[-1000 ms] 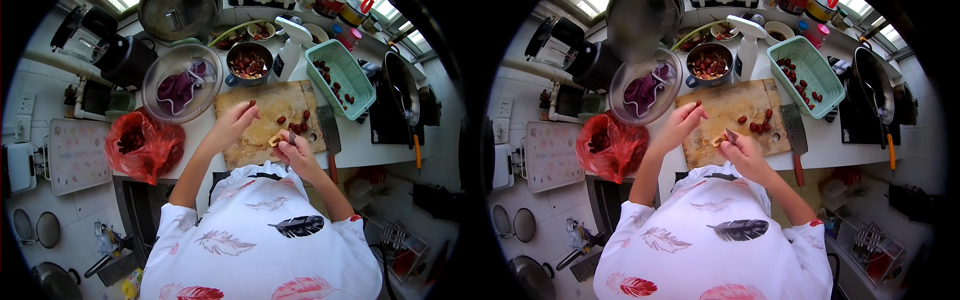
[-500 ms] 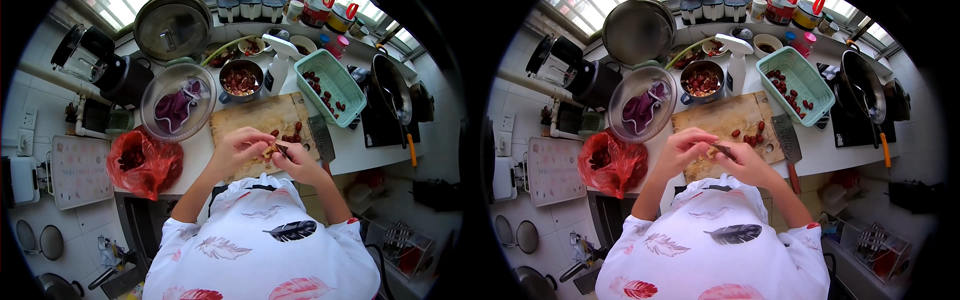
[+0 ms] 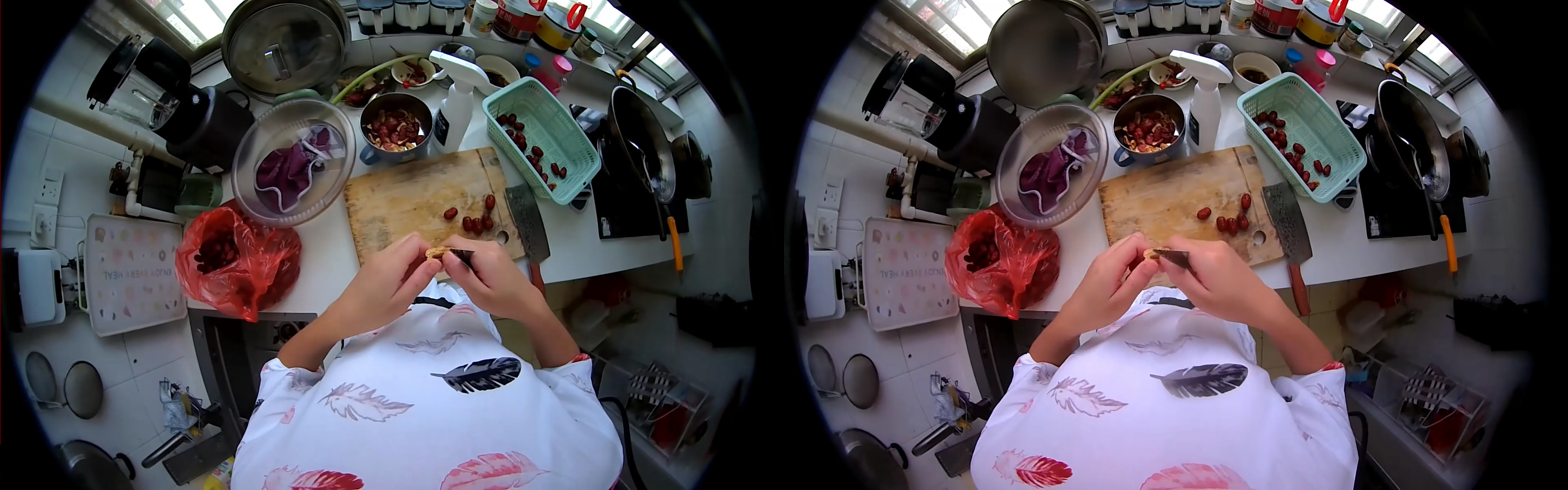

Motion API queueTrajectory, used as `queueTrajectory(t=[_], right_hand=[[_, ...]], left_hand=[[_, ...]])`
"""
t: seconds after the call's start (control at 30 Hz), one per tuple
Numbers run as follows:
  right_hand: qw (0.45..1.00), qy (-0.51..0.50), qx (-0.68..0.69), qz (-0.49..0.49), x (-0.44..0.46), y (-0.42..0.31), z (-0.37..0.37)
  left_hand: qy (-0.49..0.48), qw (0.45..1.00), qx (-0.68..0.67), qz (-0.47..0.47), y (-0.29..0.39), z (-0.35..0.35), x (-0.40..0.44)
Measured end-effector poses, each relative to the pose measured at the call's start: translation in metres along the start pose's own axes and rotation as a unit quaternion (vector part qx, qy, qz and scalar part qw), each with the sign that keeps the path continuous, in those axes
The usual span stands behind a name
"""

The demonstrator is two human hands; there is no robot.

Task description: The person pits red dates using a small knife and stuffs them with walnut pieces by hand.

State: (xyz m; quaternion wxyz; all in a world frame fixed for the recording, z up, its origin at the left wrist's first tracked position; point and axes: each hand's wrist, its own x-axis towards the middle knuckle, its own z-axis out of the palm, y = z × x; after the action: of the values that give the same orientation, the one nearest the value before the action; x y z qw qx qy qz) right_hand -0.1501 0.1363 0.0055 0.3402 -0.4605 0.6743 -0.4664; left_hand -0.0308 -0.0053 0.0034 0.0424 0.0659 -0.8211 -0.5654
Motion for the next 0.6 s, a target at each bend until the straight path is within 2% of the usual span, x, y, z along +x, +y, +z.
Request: queueTrajectory(t=[0.13,0.23,0.37,0.53,0.6], right_hand=[[0.998,-0.006,-0.062,-0.033,-0.004,-0.01,0.0],[0.999,-0.042,-0.021,-0.001,-0.005,-0.009,-0.002],[0.997,-0.071,-0.013,0.011,-0.004,-0.004,-0.001],[0.992,-0.085,0.089,-0.004,-0.003,0.0,0.003],[0.987,-0.087,0.131,0.009,-0.005,0.005,0.008]], left_hand=[[0.038,0.999,-0.009,0.031,-0.003,0.005,-0.001],[0.021,0.999,0.003,0.025,-0.003,0.009,-0.005],[0.0,0.997,-0.08,0.002,-0.012,0.015,-0.011],[-0.048,0.986,-0.161,-0.012,-0.008,0.01,-0.013],[-0.075,0.966,-0.245,-0.029,-0.008,0.009,-0.015]])
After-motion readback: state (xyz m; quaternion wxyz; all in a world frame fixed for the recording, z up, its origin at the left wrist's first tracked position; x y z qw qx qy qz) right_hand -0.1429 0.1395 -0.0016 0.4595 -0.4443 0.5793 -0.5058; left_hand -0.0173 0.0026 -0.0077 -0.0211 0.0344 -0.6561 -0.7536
